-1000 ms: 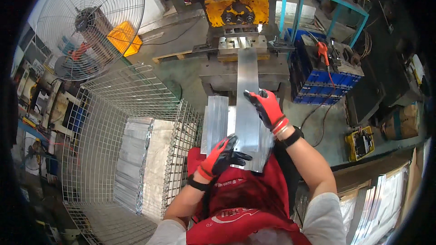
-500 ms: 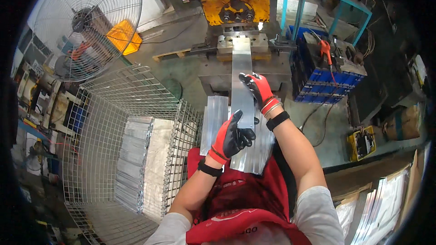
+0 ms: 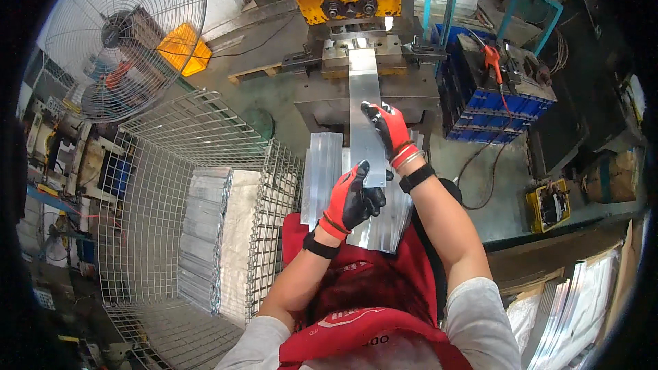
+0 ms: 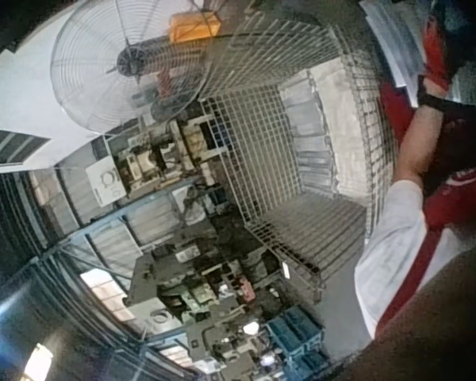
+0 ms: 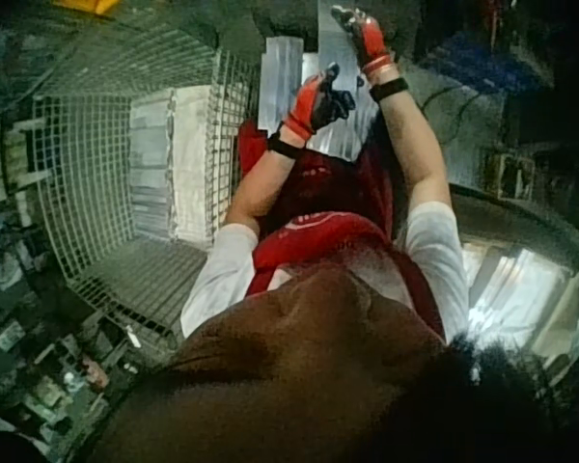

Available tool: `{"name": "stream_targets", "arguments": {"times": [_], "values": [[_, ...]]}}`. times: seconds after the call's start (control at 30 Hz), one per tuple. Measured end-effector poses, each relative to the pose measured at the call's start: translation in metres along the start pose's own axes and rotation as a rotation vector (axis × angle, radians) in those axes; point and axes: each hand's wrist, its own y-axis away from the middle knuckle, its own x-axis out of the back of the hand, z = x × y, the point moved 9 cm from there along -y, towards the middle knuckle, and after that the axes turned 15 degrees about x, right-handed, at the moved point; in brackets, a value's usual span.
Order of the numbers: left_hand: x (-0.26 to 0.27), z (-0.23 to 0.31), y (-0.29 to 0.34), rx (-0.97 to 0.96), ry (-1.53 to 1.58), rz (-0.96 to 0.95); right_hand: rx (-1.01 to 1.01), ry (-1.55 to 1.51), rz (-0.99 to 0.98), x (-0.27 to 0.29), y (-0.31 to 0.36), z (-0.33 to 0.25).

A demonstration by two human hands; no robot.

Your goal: Manually feed metal strips into a press machine to bend them and stack the finished parts.

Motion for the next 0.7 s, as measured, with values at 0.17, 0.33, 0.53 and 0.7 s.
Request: {"name": "stream_targets", "arguments": {"times": [0.17,0.33,0.53,0.7], "values": [[0.0,0.004,-0.001,-0.02,-0.015,0.012,-0.077,0.074,-0.062,0.003,0.022,-0.002],[0.012,0.004,0.005,-0.038,0.043,-0.024,-0.049,0.248,0.107,-0.013,0.018,-0.023],[0.018,0.011,-0.006,-0.038,0.158,-0.034,-0.262,0.205,0.122,-0.004,0.014,0.01],[0.02,0.008,-0.013,-0.035,0.17,-0.005,-0.357,0.166,0.129,-0.002,0.017,0.02]]}}
